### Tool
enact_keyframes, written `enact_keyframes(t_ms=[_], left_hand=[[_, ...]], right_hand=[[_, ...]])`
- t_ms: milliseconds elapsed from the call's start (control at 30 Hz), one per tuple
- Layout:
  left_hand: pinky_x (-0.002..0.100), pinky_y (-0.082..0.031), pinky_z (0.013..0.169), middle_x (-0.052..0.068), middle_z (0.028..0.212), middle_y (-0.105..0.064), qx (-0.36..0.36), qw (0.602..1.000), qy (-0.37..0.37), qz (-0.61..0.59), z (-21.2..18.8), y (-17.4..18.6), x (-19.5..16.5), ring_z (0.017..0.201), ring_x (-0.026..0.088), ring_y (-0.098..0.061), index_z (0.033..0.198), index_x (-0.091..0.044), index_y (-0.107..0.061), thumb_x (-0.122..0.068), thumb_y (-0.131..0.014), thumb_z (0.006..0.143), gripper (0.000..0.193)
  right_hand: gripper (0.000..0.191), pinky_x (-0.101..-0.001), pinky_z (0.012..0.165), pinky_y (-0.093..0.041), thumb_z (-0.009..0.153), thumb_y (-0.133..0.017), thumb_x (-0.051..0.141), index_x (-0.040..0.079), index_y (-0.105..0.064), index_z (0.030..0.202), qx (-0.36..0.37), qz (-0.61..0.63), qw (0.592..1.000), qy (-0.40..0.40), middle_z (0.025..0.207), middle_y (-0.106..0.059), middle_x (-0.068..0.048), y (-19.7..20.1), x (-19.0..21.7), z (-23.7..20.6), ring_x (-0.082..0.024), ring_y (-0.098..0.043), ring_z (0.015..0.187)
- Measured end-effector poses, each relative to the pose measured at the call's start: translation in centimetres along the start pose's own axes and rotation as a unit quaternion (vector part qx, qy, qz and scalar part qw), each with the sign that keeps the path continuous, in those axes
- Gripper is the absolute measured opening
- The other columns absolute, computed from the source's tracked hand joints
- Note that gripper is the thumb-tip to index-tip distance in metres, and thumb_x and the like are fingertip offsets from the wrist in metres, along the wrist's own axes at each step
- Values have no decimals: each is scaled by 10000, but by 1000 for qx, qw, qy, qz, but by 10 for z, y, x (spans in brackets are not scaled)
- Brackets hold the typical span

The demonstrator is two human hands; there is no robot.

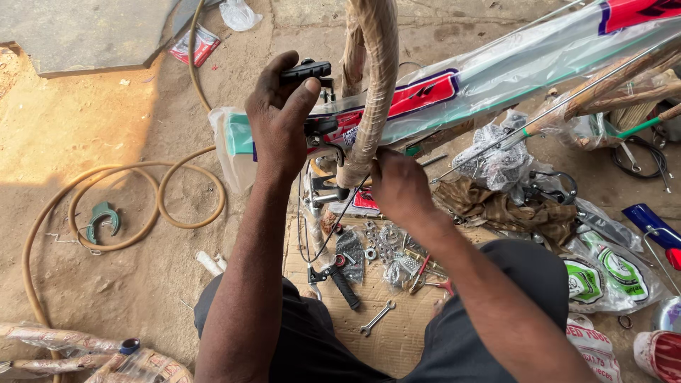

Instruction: The person assembles a bicycle by attaching the handlebar stem and routing brake cables through the frame. They use a screwdriver to tighten bolts on the handlebar and then thread a cable through the frame's cable guides.

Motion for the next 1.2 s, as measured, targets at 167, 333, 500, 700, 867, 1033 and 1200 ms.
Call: enact_keyframes(t_ms=[167,333,500,700,867,1033,1200], left_hand=[[374,-568,1018,206,1222,-682,20,999,-4,-47,0,-2,-2,1146,236,-685,1437,89,-503,-328,-731,908,711],[368,-560,997,207,1206,-699,4,1000,8,-11,-2,1,-4,1121,238,-687,1428,85,-533,-354,-706,899,710],[379,-557,1025,198,1227,-656,1,996,-21,-83,-2,0,-2,1153,241,-670,1412,85,-501,-302,-731,930,659],[356,-595,982,190,1182,-701,-6,999,-3,-46,0,-1,4,1094,221,-701,1378,80,-557,-241,-752,929,586],[363,-602,975,208,1204,-718,-5,999,-7,-50,1,-4,6,1101,228,-716,1379,86,-550,-226,-757,923,590],[360,-592,990,212,1204,-701,-3,998,-13,-62,-1,-3,5,1127,232,-706,1380,93,-537,-253,-757,928,610],[352,-602,1001,213,1194,-723,10,999,-8,-36,-4,-1,1,1121,231,-729,1391,82,-541,-320,-739,932,642]], right_hand=[[248,-432,655,-567,972,-538,128,43,-693,1147,191,155,946,-209,848,-684,-187,29,-14,8,-387,-653,737],[256,-471,738,-535,1024,-552,22,-2,-621,1269,-175,64,973,136,1001,-666,-216,-14,-19,-17,-408,-677,870],[347,-501,699,-514,982,-559,-47,-7,-605,1324,-233,44,962,137,976,-630,-219,-54,-39,-17,-411,-645,838],[408,-494,686,-514,973,-574,-12,-45,-561,1379,-166,14,979,122,957,-628,-217,-30,-9,-22,-403,-642,814],[335,-374,615,-542,1057,-590,216,-52,-707,1219,264,153,913,-271,826,-634,-149,32,-3,12,-207,-589,673],[424,-383,615,-527,1003,-544,116,74,-601,1421,68,136,967,-202,871,-715,-191,19,-12,-14,-220,-632,667],[438,-450,831,-580,1091,-529,30,23,-480,1526,-194,95,965,151,1199,-675,-274,-41,-33,-31,-409,-704,1037]])
Point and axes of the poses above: each hand's wrist, its own z-axis towards the middle knuckle, its own y-axis out of the back of the hand, x = y × z, the point moved 2 cm from there along z, towards the middle knuckle
